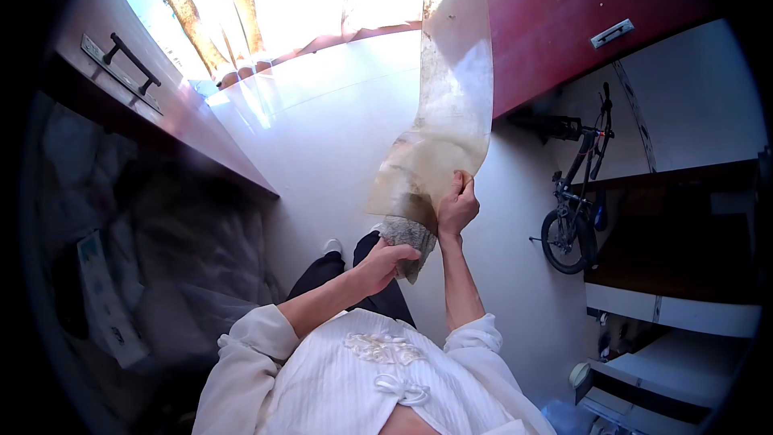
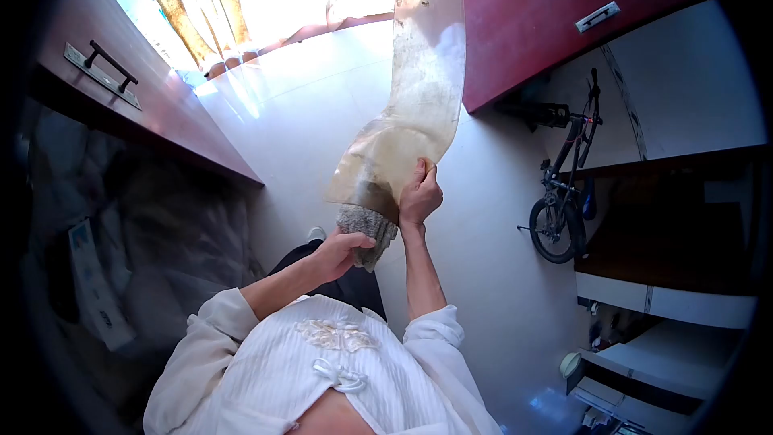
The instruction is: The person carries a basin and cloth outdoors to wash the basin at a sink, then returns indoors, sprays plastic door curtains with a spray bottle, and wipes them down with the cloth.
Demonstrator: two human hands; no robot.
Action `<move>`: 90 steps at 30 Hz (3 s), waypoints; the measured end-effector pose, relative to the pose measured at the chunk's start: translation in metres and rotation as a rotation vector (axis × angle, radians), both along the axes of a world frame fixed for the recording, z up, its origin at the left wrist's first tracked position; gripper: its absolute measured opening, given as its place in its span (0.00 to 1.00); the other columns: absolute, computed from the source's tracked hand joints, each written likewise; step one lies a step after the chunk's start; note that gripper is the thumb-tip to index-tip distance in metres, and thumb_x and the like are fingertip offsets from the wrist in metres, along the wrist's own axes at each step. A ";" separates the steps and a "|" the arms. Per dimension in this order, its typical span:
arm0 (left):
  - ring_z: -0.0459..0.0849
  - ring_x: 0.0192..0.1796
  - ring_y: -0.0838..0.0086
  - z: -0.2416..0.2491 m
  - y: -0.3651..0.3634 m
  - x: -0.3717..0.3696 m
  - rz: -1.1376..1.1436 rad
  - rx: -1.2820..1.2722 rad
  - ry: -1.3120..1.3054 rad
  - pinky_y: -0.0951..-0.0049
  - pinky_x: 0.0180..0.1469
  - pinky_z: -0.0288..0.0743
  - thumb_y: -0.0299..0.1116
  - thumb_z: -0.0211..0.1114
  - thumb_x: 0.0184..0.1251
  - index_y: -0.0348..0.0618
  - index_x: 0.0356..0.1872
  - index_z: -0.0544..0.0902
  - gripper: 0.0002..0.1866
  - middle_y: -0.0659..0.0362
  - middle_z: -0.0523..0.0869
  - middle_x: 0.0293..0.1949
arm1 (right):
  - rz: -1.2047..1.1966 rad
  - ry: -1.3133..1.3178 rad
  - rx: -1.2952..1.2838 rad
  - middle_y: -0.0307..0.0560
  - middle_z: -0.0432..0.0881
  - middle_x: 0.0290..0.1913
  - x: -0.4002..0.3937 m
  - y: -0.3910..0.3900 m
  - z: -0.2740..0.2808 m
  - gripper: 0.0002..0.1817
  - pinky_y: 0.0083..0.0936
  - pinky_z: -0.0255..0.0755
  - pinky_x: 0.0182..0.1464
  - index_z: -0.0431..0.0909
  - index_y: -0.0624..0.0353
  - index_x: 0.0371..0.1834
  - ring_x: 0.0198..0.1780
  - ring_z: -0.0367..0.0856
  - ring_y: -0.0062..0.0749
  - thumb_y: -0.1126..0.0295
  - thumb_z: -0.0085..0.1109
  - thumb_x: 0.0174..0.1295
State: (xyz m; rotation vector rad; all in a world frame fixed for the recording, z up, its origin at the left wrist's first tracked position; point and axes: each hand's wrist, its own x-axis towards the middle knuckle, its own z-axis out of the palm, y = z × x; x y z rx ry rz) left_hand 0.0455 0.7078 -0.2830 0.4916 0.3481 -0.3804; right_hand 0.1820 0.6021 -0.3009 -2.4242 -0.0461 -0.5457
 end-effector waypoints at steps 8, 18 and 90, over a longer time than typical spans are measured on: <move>0.80 0.47 0.72 -0.013 0.000 0.034 0.207 -0.192 0.208 0.68 0.52 0.74 0.37 0.66 0.60 0.42 0.51 0.75 0.19 0.60 0.81 0.44 | 0.085 -0.027 0.202 0.50 0.84 0.35 -0.024 0.014 0.010 0.11 0.28 0.73 0.37 0.79 0.64 0.39 0.34 0.82 0.38 0.69 0.48 0.67; 0.83 0.47 0.69 -0.041 0.055 0.042 0.141 -0.269 0.149 0.66 0.53 0.78 0.34 0.62 0.64 0.41 0.50 0.76 0.15 0.56 0.83 0.45 | 0.173 0.150 0.508 0.42 0.82 0.28 -0.040 -0.035 0.035 0.11 0.19 0.71 0.30 0.78 0.62 0.45 0.25 0.77 0.26 0.68 0.49 0.67; 0.65 0.61 0.47 -0.040 -0.010 0.263 0.310 1.690 -0.295 0.57 0.55 0.69 0.26 0.68 0.44 0.61 0.44 0.82 0.22 0.48 0.41 0.73 | -0.512 0.241 1.228 0.38 0.78 0.23 -0.192 -0.135 0.026 0.10 0.20 0.70 0.20 0.75 0.56 0.30 0.20 0.77 0.26 0.63 0.53 0.66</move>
